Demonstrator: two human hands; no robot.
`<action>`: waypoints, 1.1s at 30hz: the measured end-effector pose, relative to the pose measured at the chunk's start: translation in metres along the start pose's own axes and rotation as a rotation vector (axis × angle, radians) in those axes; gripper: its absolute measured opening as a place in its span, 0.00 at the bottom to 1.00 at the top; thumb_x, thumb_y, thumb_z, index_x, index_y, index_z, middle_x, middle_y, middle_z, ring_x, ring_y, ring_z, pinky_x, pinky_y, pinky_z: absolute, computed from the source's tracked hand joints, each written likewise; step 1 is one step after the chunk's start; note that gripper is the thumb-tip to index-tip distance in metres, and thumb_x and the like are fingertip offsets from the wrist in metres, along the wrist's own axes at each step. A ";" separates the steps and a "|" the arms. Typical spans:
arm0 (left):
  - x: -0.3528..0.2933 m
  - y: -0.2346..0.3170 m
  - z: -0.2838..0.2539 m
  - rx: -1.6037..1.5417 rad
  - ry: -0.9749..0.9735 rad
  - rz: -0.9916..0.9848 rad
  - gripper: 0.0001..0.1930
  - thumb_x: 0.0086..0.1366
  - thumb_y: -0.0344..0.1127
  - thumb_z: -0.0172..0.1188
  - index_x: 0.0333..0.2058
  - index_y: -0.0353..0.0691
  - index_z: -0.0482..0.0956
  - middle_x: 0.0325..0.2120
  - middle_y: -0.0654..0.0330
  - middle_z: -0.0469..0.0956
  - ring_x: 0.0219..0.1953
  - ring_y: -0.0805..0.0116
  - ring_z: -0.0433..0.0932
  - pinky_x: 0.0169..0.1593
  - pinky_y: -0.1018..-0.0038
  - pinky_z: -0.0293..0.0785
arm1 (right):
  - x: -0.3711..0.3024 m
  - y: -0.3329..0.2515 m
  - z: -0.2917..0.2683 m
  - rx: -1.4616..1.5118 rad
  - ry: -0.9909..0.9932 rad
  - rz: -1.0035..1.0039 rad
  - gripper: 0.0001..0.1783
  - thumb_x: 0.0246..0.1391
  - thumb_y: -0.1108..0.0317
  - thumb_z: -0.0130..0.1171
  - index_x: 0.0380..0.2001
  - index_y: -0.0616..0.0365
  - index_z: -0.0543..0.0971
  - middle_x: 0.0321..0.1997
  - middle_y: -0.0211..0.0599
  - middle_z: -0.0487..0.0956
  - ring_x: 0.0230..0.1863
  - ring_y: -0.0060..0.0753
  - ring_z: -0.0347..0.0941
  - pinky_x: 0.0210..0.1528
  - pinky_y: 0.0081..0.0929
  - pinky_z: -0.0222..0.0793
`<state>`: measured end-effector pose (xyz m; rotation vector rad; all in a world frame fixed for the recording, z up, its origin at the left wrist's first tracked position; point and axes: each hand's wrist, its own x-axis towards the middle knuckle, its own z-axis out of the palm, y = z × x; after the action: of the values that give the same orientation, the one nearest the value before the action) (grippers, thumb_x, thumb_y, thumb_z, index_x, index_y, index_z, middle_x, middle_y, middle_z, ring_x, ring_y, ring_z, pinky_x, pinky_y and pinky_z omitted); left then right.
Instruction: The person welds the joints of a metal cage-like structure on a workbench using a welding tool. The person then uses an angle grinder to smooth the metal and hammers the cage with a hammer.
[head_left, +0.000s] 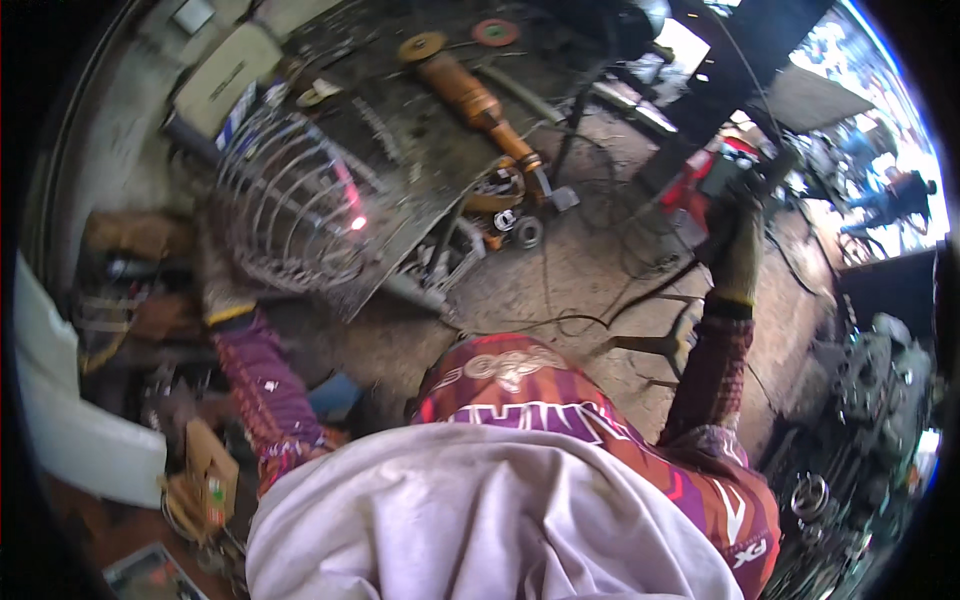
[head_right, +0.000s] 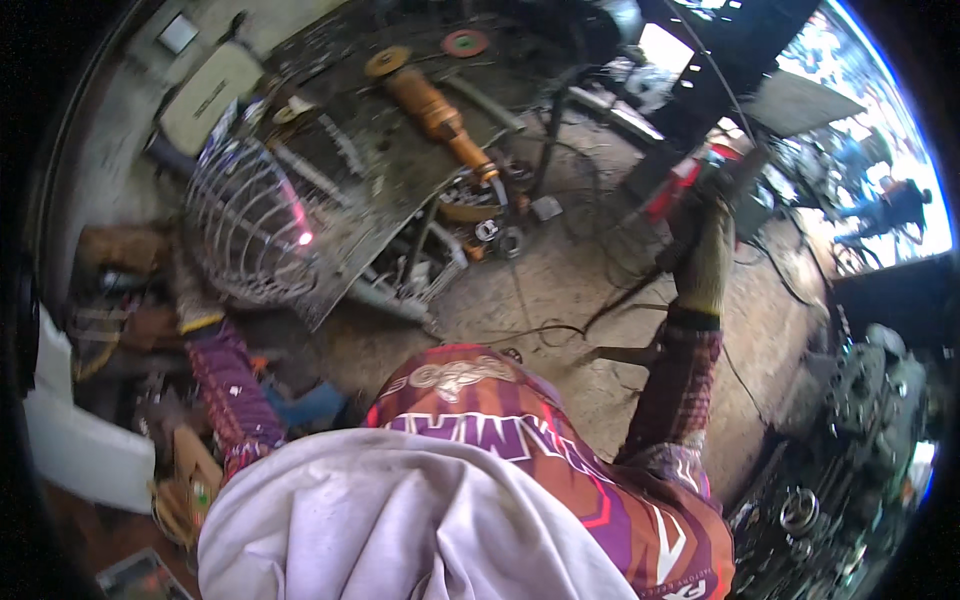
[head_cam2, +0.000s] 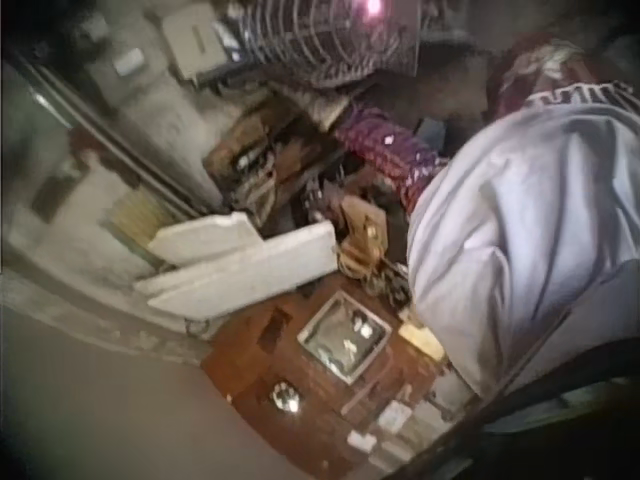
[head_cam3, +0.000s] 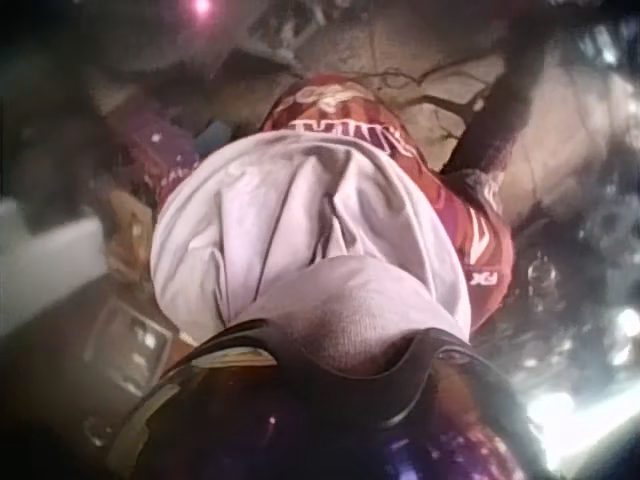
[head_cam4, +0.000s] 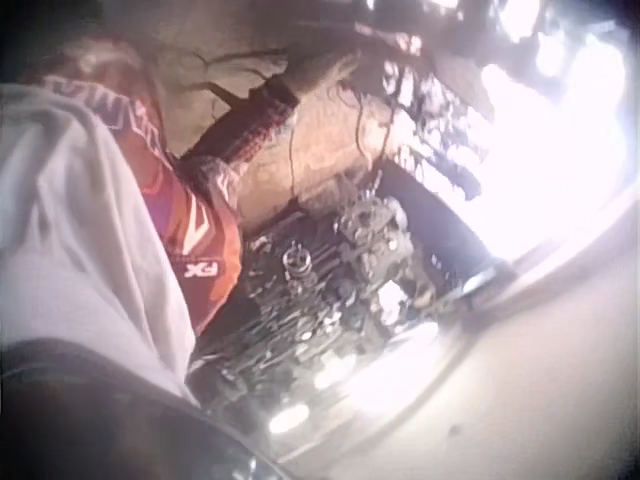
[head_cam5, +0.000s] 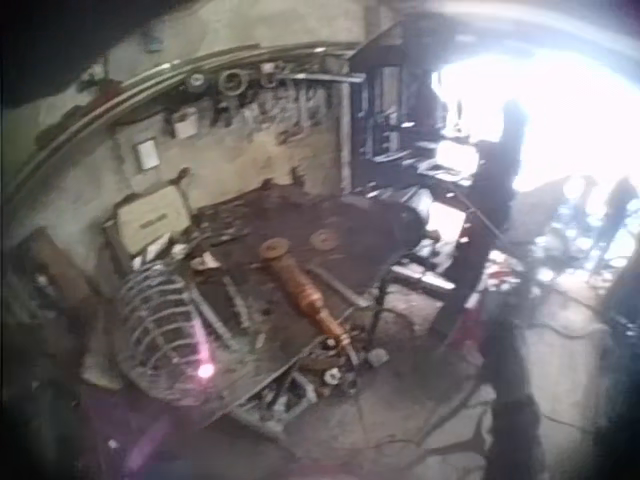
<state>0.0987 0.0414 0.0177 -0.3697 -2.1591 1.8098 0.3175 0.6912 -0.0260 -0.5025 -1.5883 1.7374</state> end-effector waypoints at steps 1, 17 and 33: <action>0.005 0.000 0.006 0.034 0.022 -0.007 0.30 0.76 0.53 0.37 0.68 0.39 0.60 0.68 0.55 0.61 0.67 0.60 0.60 0.71 0.66 0.52 | 0.017 -0.015 0.006 0.076 0.003 0.063 0.17 0.69 0.53 0.51 0.48 0.54 0.77 0.36 0.25 0.76 0.33 0.17 0.71 0.33 0.18 0.68; 0.021 -0.003 0.008 -2.464 -0.078 -1.108 0.37 0.68 0.61 0.53 0.59 0.30 0.71 0.57 0.50 0.74 0.54 0.59 0.74 0.57 0.66 0.70 | 0.225 -0.020 0.040 -0.736 0.026 -0.567 0.23 0.68 0.52 0.43 0.47 0.61 0.77 0.33 0.35 0.79 0.31 0.33 0.77 0.31 0.29 0.72; 0.043 -0.005 -0.130 -2.395 -0.473 -1.517 0.30 0.73 0.56 0.47 0.62 0.37 0.68 0.58 0.54 0.73 0.57 0.60 0.73 0.61 0.68 0.69 | 0.458 0.162 0.056 -0.727 -0.351 -0.486 0.23 0.68 0.52 0.42 0.55 0.58 0.72 0.42 0.42 0.81 0.40 0.41 0.79 0.41 0.35 0.75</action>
<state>0.1092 0.1750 0.0460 1.0367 -2.0799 -1.7343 -0.0662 0.9865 -0.0913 -0.1090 -2.3589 0.8824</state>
